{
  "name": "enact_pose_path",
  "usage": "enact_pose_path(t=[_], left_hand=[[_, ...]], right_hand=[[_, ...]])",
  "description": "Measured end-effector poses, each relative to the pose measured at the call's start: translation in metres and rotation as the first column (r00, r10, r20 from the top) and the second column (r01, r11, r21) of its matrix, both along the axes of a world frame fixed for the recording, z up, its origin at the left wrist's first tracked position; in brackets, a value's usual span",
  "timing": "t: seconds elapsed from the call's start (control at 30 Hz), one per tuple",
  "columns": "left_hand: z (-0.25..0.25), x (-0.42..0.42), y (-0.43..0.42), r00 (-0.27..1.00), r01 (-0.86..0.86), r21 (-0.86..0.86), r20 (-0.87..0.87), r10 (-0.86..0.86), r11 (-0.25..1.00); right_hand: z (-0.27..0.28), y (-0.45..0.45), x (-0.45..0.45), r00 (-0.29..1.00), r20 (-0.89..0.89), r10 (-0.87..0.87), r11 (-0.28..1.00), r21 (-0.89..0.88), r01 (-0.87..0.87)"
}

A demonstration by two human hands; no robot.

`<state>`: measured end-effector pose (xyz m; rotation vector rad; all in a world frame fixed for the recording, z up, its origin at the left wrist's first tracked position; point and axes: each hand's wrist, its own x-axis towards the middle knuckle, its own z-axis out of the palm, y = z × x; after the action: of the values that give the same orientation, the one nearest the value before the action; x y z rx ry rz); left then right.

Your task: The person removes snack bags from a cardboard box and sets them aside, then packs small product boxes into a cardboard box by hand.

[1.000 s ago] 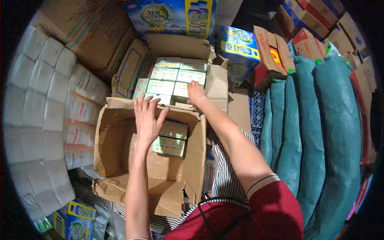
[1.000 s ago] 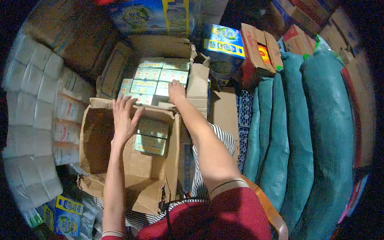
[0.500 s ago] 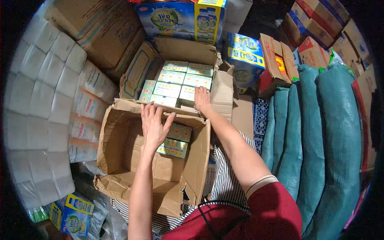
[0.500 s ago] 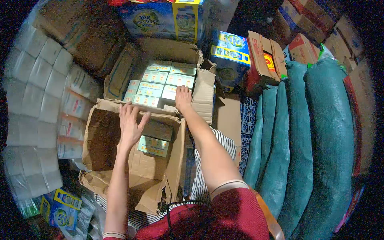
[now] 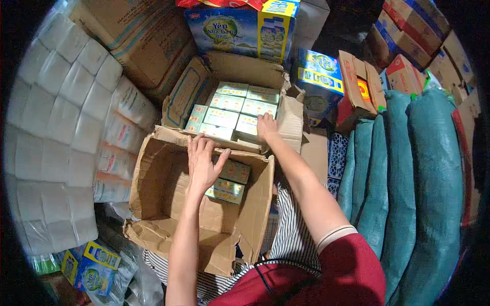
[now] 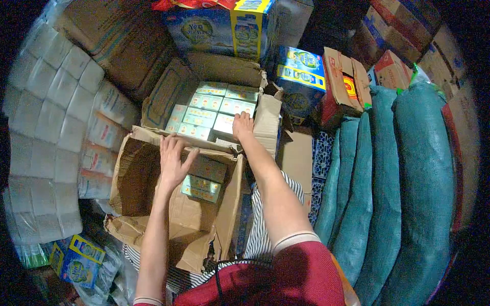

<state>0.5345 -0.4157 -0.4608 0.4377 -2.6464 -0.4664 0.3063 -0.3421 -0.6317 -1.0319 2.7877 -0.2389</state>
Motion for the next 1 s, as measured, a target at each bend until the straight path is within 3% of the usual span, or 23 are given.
enact_pose_path(t=[0.13, 0.27, 0.37, 0.4, 0.53, 0.63, 0.67, 0.77, 0.8, 0.87, 1.0], left_hand=[[-0.003, -0.003, 0.001, 1.000, -0.020, -0.019, -0.025, 0.019, 1.000], [-0.007, -0.001, 0.002, 0.998, -0.032, -0.009, -0.045, 0.031, 0.999], [-0.008, -0.003, -0.001, 0.999, -0.031, -0.017, -0.033, 0.030, 0.999], [-0.008, -0.003, -0.001, 0.999, -0.032, -0.017, -0.032, 0.031, 0.999], [-0.010, -0.002, -0.002, 0.998, -0.028, -0.025, -0.048, 0.027, 0.999], [-0.009, -0.002, -0.004, 0.999, -0.029, -0.010, -0.030, 0.029, 1.000], [-0.011, -0.003, -0.005, 0.999, -0.027, -0.005, -0.039, 0.026, 1.000], [-0.016, -0.004, -0.007, 0.999, -0.040, 0.019, -0.027, 0.041, 0.999], [-0.020, -0.003, -0.007, 0.998, -0.037, 0.025, -0.044, 0.038, 0.999], [-0.023, -0.001, -0.009, 0.996, -0.037, 0.034, -0.079, 0.040, 0.999], [-0.007, 0.014, -0.008, 0.998, -0.027, 0.243, -0.046, 0.040, 0.970]], right_hand=[[0.003, 0.002, -0.002, 0.995, -0.077, 0.064, 0.998, 0.019, -0.063], [-0.011, 0.000, -0.007, 0.997, -0.041, 0.066, 0.997, -0.033, -0.068], [0.009, 0.007, 0.008, 0.994, -0.071, 0.078, 0.996, -0.036, -0.081], [0.006, 0.002, 0.010, 0.978, -0.196, 0.071, 0.995, -0.051, -0.083], [0.006, 0.007, 0.006, 0.982, -0.062, 0.176, 0.984, 0.034, -0.174], [0.023, 0.011, -0.001, 0.979, 0.103, 0.178, 0.984, -0.028, -0.176], [0.030, 0.014, -0.001, 0.981, 0.061, 0.183, 0.979, -0.103, -0.176], [0.075, 0.019, -0.009, 0.988, 0.022, 0.155, 0.964, -0.223, -0.146], [0.091, 0.023, -0.009, 0.991, -0.023, 0.133, 0.928, -0.347, -0.133], [0.151, 0.036, 0.001, 0.996, -0.015, 0.091, 0.905, -0.415, -0.089], [0.255, 0.072, 0.060, 0.989, -0.042, 0.142, 0.799, -0.585, -0.140]])
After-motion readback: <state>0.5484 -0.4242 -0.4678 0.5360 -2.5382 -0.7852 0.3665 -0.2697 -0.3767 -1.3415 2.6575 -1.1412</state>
